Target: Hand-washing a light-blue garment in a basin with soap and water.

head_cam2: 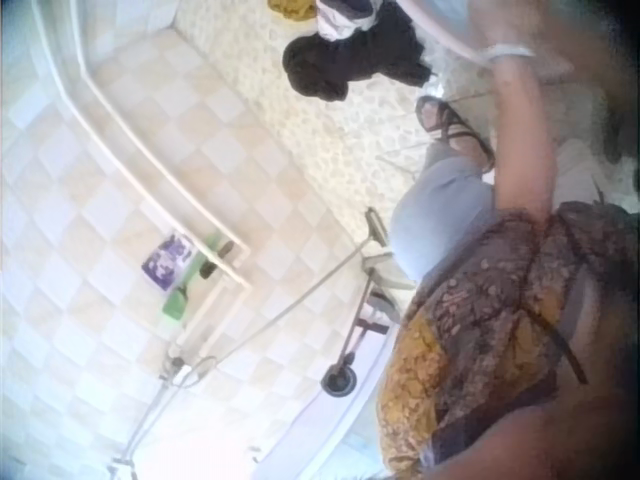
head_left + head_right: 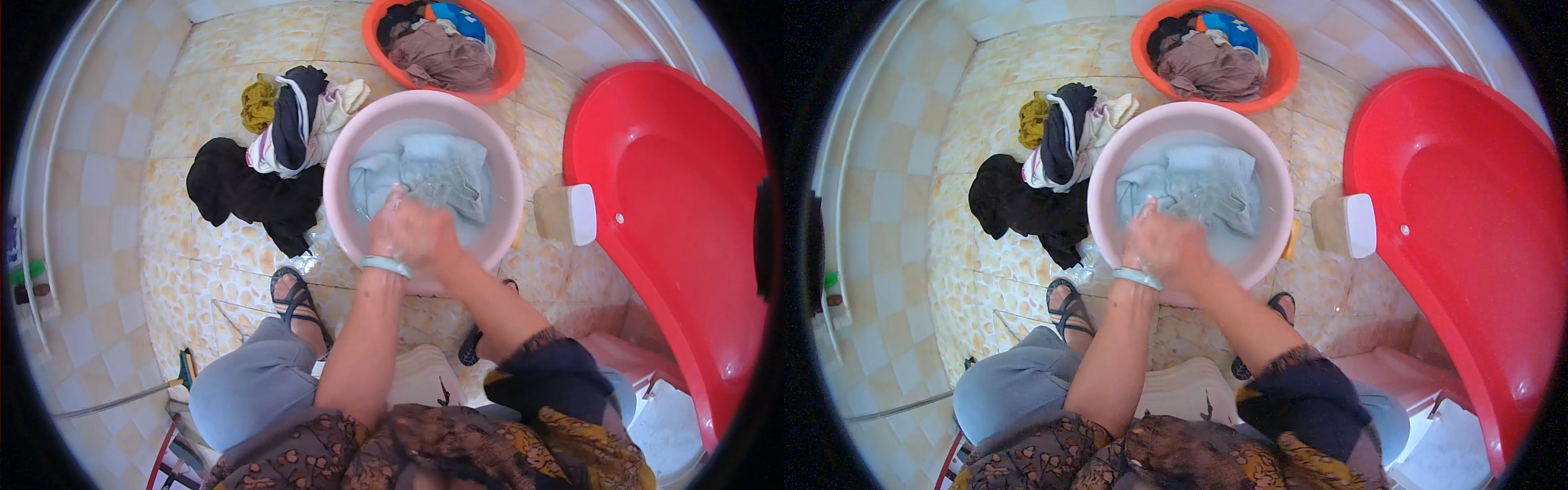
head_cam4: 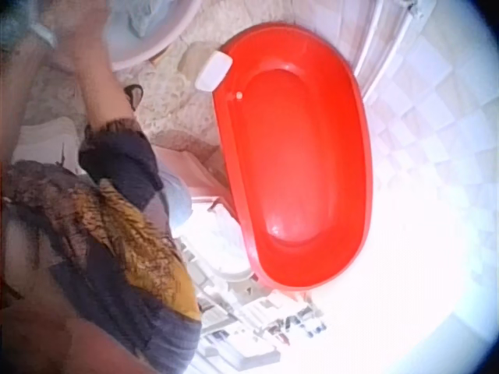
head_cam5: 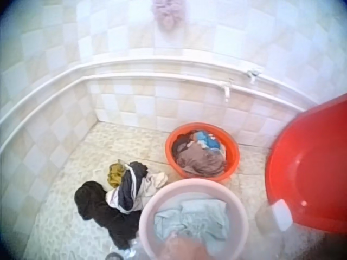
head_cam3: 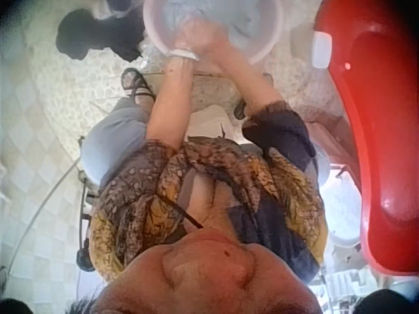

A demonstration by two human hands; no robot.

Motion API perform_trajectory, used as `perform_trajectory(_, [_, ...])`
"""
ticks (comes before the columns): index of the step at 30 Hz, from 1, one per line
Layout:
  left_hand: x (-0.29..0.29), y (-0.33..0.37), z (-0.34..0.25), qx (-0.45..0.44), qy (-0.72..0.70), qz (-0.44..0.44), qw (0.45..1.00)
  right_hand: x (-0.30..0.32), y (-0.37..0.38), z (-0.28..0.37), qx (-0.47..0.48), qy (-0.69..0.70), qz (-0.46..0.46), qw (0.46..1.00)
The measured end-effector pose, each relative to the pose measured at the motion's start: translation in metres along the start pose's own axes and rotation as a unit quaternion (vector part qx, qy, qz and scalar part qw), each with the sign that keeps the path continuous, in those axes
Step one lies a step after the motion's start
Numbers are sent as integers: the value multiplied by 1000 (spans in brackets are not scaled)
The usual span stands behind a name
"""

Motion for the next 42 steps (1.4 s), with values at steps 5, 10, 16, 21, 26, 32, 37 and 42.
perform_trajectory(5, [-70, 5, 21, 6, 188, -431, 883, 19, 11, -38, -206, 51, -112, 971])
perform_trajectory(10, [-43, -7, 9, -5, 403, -278, 872, 15, -19, 14, -42, 155, -130, 978])
perform_trajectory(16, [6, -7, 27, 16, 464, -306, 831, 32, -1, -28, -294, 185, -156, 925])
perform_trajectory(21, [-13, -9, 25, -81, -26, 43, 995, 3, -24, 2, -149, 121, -90, 977])
perform_trajectory(26, [-72, 4, 40, 9, 121, -429, 895, 20, -12, -57, -243, 180, -172, 938])
perform_trajectory(32, [47, -28, 13, -52, 42, 120, 991, -4, -24, 13, -176, 221, -102, 954])
perform_trajectory(37, [-54, -6, 41, 19, 161, -405, 900, 9, -27, -67, -282, 216, -156, 921])
perform_trajectory(42, [-51, 5, 45, -7, 174, -380, 908, 15, -48, -97, -408, 485, -73, 770])
Point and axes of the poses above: each hand's wrist, its own y-axis towards the middle knuckle, its own x-axis out of the back of the hand, z = x × y, the point moved 5 cm from there along y, towards the middle knuckle, and after that the axes turned 9 degrees about y, right-handed, at the moved point
